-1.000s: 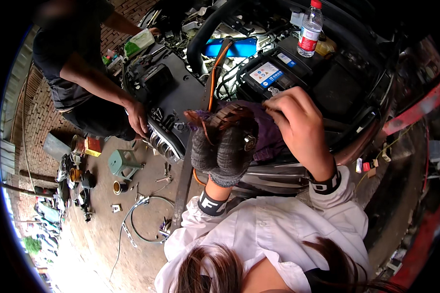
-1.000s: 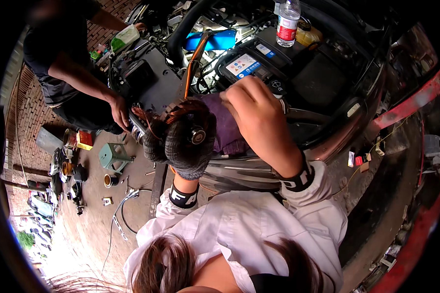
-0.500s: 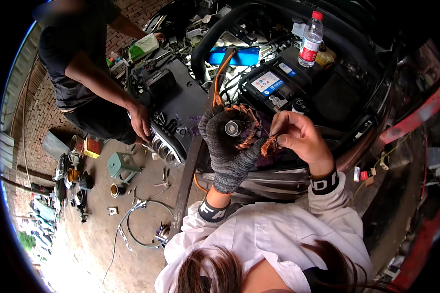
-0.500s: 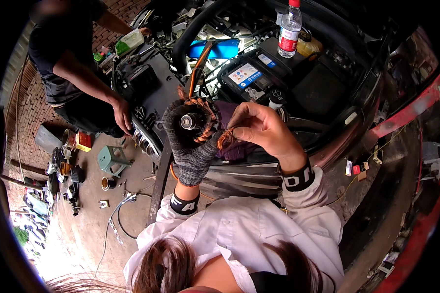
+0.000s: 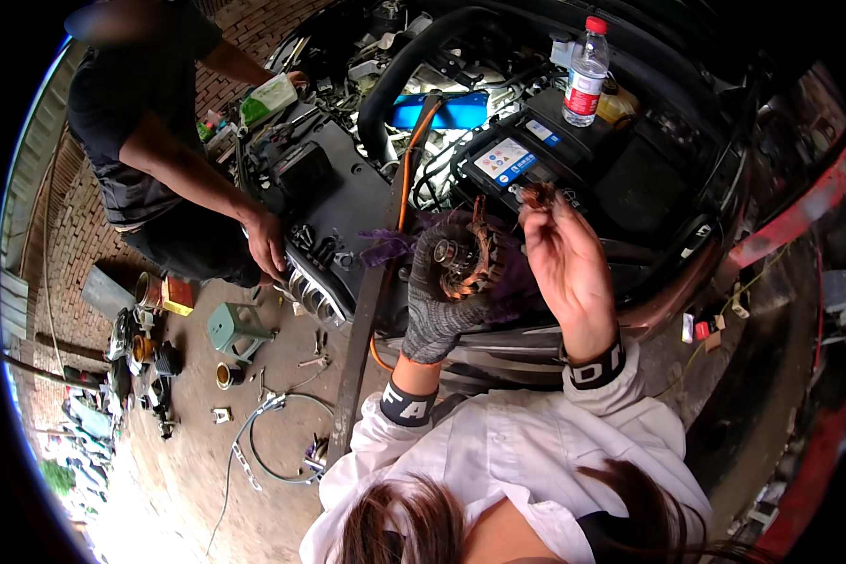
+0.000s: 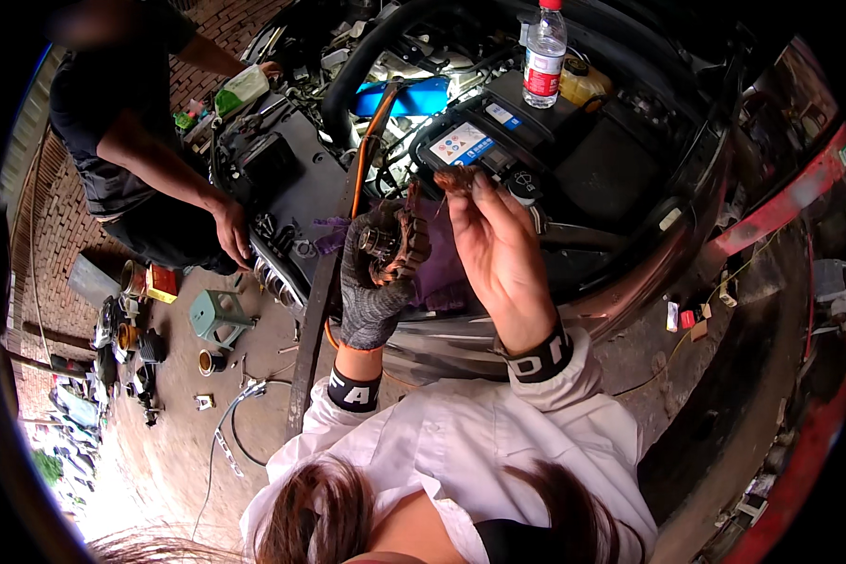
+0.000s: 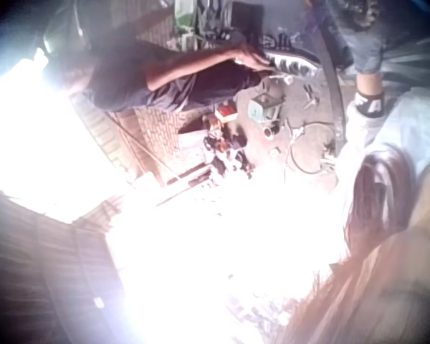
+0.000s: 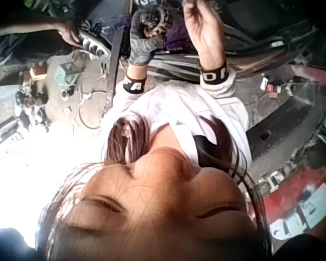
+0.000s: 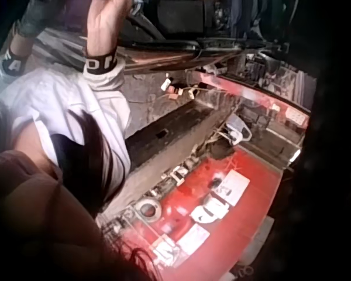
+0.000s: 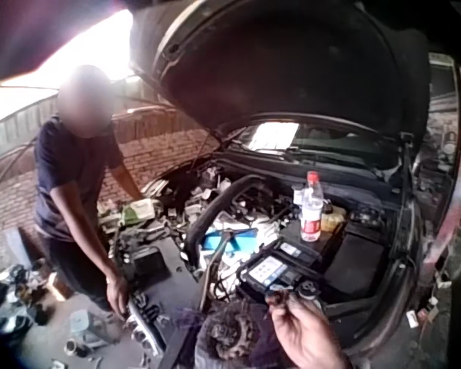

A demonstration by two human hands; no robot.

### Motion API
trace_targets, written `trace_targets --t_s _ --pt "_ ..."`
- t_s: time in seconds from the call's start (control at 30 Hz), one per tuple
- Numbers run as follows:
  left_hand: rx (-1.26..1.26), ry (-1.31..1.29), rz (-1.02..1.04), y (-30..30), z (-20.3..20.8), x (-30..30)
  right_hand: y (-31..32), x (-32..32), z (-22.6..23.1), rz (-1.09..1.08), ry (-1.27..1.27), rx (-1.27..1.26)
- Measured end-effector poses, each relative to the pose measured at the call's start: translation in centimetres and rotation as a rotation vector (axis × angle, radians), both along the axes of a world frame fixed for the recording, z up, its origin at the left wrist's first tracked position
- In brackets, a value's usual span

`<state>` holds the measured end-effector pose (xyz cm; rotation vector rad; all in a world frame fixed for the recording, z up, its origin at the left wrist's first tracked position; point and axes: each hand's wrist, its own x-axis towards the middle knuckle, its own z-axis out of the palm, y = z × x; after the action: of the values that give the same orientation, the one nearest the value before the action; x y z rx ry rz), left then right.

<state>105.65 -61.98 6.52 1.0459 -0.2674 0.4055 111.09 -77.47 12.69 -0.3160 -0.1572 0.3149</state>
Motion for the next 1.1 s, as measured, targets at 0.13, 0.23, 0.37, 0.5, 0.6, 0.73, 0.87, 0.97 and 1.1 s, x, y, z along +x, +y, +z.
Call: trace_targets --t_s 0.13,0.23,0.37,0.5,0.6,0.73,0.87,0.97,1.1 --pt "0.191 -0.049 0.106 -0.3 1.3 0.1 2.4 0.7 -0.5 -0.605 -0.335 -0.604" --pt "0.338 -0.109 0.2 0.3 1.0 0.0 2.2 0.8 0.2 -0.975 -0.802 -1.075" --pt "0.679 -0.184 0.309 1.7 1.9 -0.3 0.0 0.7 2.2 -0.956 -1.252 -1.455" --pt "0.916 -0.294 0.4 2.1 4.2 -0.7 -1.4 0.8 4.1 -0.654 -1.447 -1.631" --pt "1.068 -0.355 0.409 2.3 4.3 -0.8 -2.0 1.1 5.8 -0.415 -1.517 -1.682" --pt "1.145 -0.362 0.418 1.5 4.4 -0.8 -3.6 3.3 6.7 -0.054 -1.429 -1.635" --pt "1.259 -0.411 0.575 1.8 3.2 -0.1 -4.5 5.4 7.5 0.432 -1.319 -1.422" --pt "1.142 -0.377 0.689 2.0 3.7 -0.1 -5.1 5.8 6.1 0.761 -0.943 -1.163" --pt "0.871 -0.199 0.605 1.5 3.0 0.4 -4.9 4.0 4.1 0.689 -0.889 -0.976"
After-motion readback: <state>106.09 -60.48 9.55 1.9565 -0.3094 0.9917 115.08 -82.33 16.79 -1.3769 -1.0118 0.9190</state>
